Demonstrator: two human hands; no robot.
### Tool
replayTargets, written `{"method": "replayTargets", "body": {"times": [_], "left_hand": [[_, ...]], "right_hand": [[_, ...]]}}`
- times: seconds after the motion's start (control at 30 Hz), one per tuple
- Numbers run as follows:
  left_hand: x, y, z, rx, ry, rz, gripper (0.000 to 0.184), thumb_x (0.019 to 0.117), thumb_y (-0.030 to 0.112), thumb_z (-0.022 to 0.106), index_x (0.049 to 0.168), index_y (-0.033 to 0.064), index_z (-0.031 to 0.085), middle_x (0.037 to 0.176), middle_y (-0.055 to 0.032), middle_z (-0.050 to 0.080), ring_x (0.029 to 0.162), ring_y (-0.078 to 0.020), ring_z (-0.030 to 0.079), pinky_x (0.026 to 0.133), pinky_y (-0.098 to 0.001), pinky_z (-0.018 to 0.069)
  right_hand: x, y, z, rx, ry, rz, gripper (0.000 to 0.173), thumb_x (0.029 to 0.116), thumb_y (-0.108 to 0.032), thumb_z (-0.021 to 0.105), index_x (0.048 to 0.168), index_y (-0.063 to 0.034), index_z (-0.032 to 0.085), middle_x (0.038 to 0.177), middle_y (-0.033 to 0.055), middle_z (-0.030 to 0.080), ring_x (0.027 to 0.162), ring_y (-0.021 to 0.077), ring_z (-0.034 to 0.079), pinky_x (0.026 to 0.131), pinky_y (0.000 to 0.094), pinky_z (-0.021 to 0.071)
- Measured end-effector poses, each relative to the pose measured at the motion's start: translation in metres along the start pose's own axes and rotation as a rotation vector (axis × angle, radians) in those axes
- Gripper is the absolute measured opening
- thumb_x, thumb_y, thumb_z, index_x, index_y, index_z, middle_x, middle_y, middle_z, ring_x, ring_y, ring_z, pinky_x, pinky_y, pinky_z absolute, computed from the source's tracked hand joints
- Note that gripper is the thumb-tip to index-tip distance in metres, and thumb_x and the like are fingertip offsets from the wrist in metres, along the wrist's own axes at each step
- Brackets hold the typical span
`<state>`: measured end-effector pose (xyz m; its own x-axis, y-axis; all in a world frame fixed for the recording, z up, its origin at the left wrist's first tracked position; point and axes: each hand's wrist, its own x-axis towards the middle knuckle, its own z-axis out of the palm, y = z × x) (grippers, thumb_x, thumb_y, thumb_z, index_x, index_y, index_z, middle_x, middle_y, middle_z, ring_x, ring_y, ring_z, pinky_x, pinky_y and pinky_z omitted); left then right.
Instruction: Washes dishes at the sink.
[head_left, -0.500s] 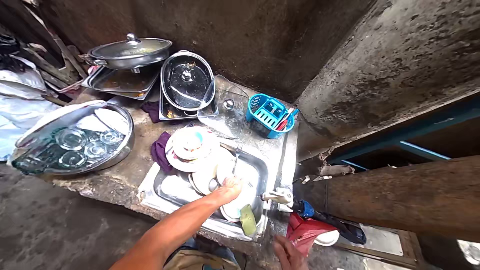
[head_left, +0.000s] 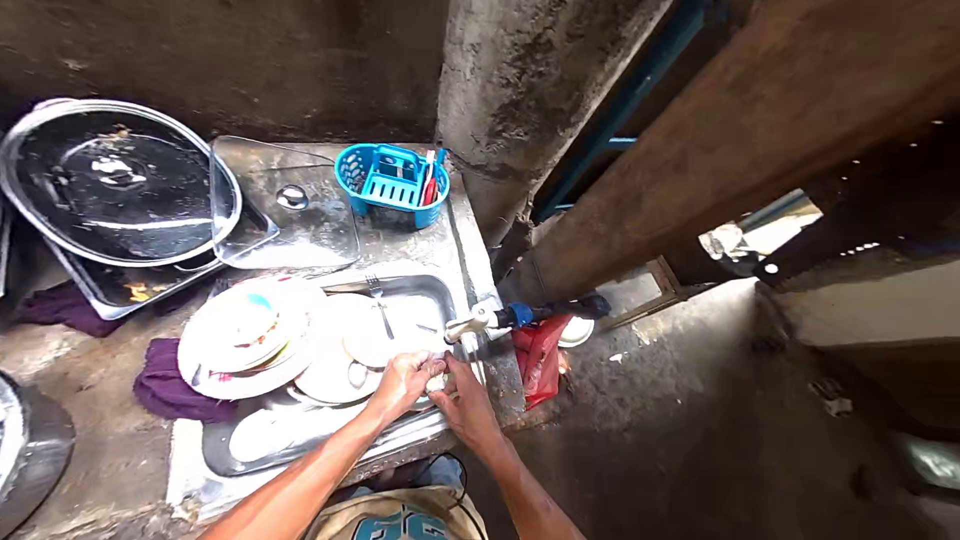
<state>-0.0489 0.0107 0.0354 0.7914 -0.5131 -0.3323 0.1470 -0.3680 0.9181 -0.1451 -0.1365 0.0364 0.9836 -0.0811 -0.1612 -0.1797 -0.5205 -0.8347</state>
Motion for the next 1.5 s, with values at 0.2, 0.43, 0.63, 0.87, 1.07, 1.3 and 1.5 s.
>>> {"method": "replayTargets", "body": {"times": [0.2,0.43,0.63,0.87,1.07,1.3,1.5], "left_hand": [[-0.010,0.011,0.022,-0.001,-0.168,-0.095,0.035,0.1096,0.028,0.045,0.108,-0.0004,0.065,0.086,-0.0093,0.067,0.077,-0.0159,0.068,0.077,-0.0372,0.0587],[-0.004,0.040,0.050,-0.018,-0.347,-0.055,0.046,0.1049,0.032,0.057,0.141,0.0049,0.053,0.110,-0.0102,0.074,0.094,-0.0187,0.074,0.085,-0.0398,0.0611],[-0.022,0.009,0.023,0.017,-0.147,-0.117,0.038,0.1053,0.031,0.055,0.134,0.0058,0.062,0.112,-0.0107,0.073,0.097,-0.0177,0.072,0.091,-0.0407,0.0582],[-0.073,-0.028,-0.009,-0.085,0.146,-0.289,0.035,0.1046,0.027,0.056,0.132,0.0058,0.063,0.110,-0.0073,0.074,0.090,-0.0143,0.073,0.080,-0.0335,0.0606],[-0.090,-0.050,-0.021,0.000,0.281,-0.351,0.033,0.1054,0.027,0.056,0.130,0.0062,0.064,0.108,-0.0076,0.074,0.091,-0.0155,0.073,0.083,-0.0365,0.0597],[-0.067,-0.046,-0.023,0.293,0.171,-0.323,0.039,0.1065,0.034,0.050,0.136,0.0118,0.063,0.119,-0.0080,0.073,0.108,-0.0199,0.070,0.101,-0.0452,0.0523],[-0.038,-0.022,-0.002,0.262,0.001,-0.199,0.047,0.1060,0.042,0.050,0.137,0.0108,0.063,0.129,-0.0112,0.069,0.115,-0.0244,0.068,0.105,-0.0493,0.0511]], "right_hand": [[-0.014,0.013,-0.004,-0.052,0.129,-0.023,0.059,0.0945,-0.025,0.072,0.145,0.0007,0.055,0.134,0.0235,0.062,0.119,0.0322,0.065,0.102,0.0461,0.0542],[-0.039,0.060,-0.059,0.166,0.491,0.103,0.040,0.0929,-0.011,0.070,0.126,0.0097,0.063,0.115,0.0227,0.070,0.101,0.0267,0.071,0.093,0.0442,0.0592],[0.006,0.139,-0.090,0.072,0.686,0.182,0.047,0.0995,-0.018,0.066,0.137,0.0088,0.057,0.127,0.0273,0.066,0.117,0.0358,0.066,0.105,0.0532,0.0509],[0.039,0.165,-0.094,-0.126,0.500,0.482,0.048,0.1030,-0.011,0.055,0.142,0.0158,0.045,0.138,0.0401,0.052,0.134,0.0518,0.050,0.115,0.0605,0.0357],[0.047,0.189,-0.095,-0.551,0.105,0.706,0.054,0.0976,-0.022,0.064,0.147,-0.0033,0.051,0.143,0.0324,0.052,0.129,0.0498,0.055,0.102,0.0667,0.0462],[0.025,0.178,-0.147,0.066,-0.002,0.585,0.059,0.0951,-0.014,0.072,0.146,0.0017,0.047,0.139,0.0251,0.058,0.123,0.0390,0.060,0.093,0.0600,0.0538],[-0.011,0.131,-0.164,-0.207,-0.118,0.528,0.082,0.1001,-0.034,0.066,0.163,-0.0062,0.021,0.158,0.0283,0.038,0.140,0.0447,0.048,0.112,0.0621,0.0417]]}}
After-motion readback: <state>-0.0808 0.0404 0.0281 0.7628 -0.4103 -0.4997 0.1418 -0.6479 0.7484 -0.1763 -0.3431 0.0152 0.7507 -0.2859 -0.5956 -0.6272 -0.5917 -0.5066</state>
